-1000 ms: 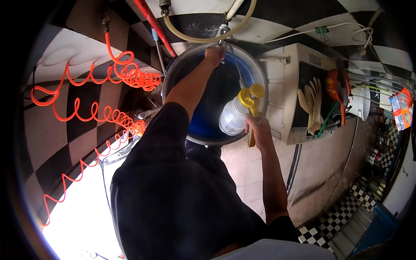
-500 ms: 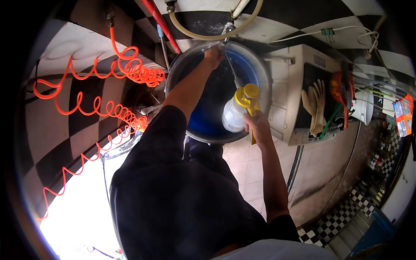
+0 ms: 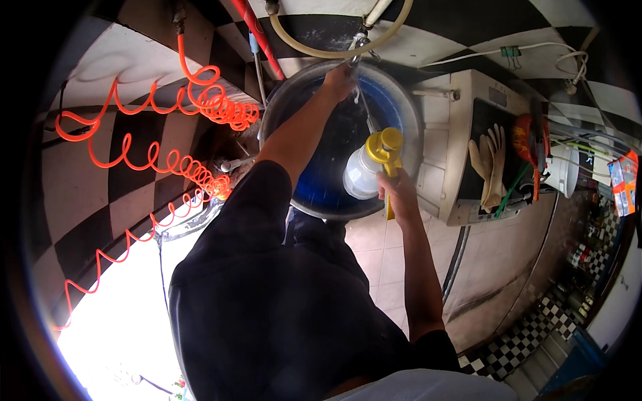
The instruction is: The person removes floor mats from a white car, carries them into a garage, and sprays them with a cleaning solution from a yellow spray bottle. The person then refills the spray bottle from a bucket of water.
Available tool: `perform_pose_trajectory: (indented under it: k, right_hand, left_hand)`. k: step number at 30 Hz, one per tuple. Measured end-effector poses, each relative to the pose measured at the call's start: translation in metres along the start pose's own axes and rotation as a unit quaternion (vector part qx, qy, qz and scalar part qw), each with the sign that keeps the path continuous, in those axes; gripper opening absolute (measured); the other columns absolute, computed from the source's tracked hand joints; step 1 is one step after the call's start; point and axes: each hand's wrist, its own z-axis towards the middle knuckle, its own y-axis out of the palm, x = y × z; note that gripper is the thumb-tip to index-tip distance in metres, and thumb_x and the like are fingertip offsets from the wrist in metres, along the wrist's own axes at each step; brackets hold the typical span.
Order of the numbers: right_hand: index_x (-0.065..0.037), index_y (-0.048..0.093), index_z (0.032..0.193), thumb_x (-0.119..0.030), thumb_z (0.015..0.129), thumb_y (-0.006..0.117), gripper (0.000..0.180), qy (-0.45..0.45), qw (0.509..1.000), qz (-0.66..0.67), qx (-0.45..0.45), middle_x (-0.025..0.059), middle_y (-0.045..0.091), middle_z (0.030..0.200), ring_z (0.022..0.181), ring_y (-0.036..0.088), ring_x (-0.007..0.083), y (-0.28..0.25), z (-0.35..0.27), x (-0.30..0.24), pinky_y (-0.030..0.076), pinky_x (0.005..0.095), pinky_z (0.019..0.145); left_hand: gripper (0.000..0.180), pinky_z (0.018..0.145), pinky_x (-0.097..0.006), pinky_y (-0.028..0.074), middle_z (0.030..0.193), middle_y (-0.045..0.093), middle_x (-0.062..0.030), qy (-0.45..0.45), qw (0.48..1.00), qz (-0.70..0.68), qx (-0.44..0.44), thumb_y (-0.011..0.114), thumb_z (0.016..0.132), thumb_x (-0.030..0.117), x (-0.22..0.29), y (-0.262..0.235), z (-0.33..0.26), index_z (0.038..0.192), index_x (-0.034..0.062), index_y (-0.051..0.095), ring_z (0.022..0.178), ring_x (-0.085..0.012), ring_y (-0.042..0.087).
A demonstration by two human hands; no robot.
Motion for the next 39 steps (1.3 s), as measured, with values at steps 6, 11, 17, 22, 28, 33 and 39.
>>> perform_pose_trajectory:
  k: [6,11,17,22,28,33,39]
  right_hand:
    - [0.0,0.054,0.093,-0.027,0.081,0.065,0.031,0.018,0.999,0.021,0.042,0.0023,0.053,0.066,0.058,0.051,0.0092,-0.008,0.0,0.019,0.044,0.0239,0.057]
    - [-0.002,0.053,0.087,-0.023,0.082,0.063,0.024,0.013,0.997,0.044,0.07,0.0022,0.052,0.065,0.058,0.05,0.01,-0.01,-0.008,0.013,0.042,0.0248,0.057]
    - [-0.005,0.052,0.073,-0.019,0.081,0.06,0.019,0.001,0.996,0.049,0.076,0.0026,0.049,0.061,0.057,0.048,0.012,-0.011,-0.013,0.01,0.04,0.027,0.057]
    - [-0.006,0.052,0.073,-0.019,0.081,0.059,0.017,0.005,0.996,0.05,0.078,0.0016,0.049,0.06,0.057,0.048,0.0113,-0.013,-0.014,0.011,0.039,0.0268,0.057]
    - [-0.006,0.051,0.071,-0.02,0.081,0.059,0.019,-0.001,0.997,0.045,0.065,0.0008,0.049,0.06,0.057,0.048,0.0108,-0.014,-0.013,0.015,0.038,0.0261,0.057]
    - [-0.003,0.054,0.088,-0.024,0.082,0.063,0.024,0.013,0.997,0.038,0.063,0.0012,0.053,0.066,0.058,0.05,0.0091,-0.019,-0.012,0.024,0.042,0.024,0.058]
    - [-0.001,0.055,0.098,-0.027,0.081,0.066,0.032,0.012,0.998,0.03,0.048,0.0016,0.055,0.069,0.06,0.052,0.0083,-0.021,-0.007,0.033,0.044,0.0232,0.059]
  left_hand:
    - [0.023,0.073,-0.035,0.049,0.091,0.06,-0.0107,-0.157,0.985,-0.022,-0.062,0.044,0.09,0.013,0.08,0.071,-0.027,0.103,0.001,0.06,0.083,-0.0223,0.059]
    - [0.027,0.072,-0.038,0.054,0.097,0.067,-0.0117,0.099,0.669,0.719,-0.159,0.052,0.084,0.021,0.098,0.08,-0.031,0.102,0.0063,0.065,0.093,-0.0259,0.065]
    - [0.02,0.064,-0.034,0.05,0.086,0.06,-0.0069,0.003,0.812,0.582,-0.048,0.048,0.086,0.014,0.09,0.085,-0.028,0.099,0.0072,0.061,0.079,-0.0233,0.059]
    - [0.016,0.058,-0.031,0.046,0.076,0.053,-0.0029,0.013,0.822,0.567,-0.063,0.045,0.088,0.008,0.079,0.08,-0.023,0.098,0.0079,0.058,0.068,-0.0211,0.054]
    - [0.017,0.064,-0.034,0.049,0.089,0.06,-0.0027,0.03,0.895,0.425,-0.13,0.049,0.085,0.012,0.033,0.052,-0.001,0.094,0.0123,0.063,0.083,-0.0204,0.06]
    - [0.021,0.052,-0.032,0.045,0.08,0.053,-0.0061,-0.157,0.973,-0.161,-0.042,0.04,0.086,0.004,0.034,0.062,0.0,0.101,0.0062,0.053,0.066,-0.0184,0.054]
    - [0.041,0.049,-0.031,0.044,0.089,0.059,-0.0114,-0.196,0.919,-0.302,0.159,0.048,0.08,-0.005,0.046,0.081,-0.002,0.12,0.0061,0.051,0.064,-0.0196,0.056]
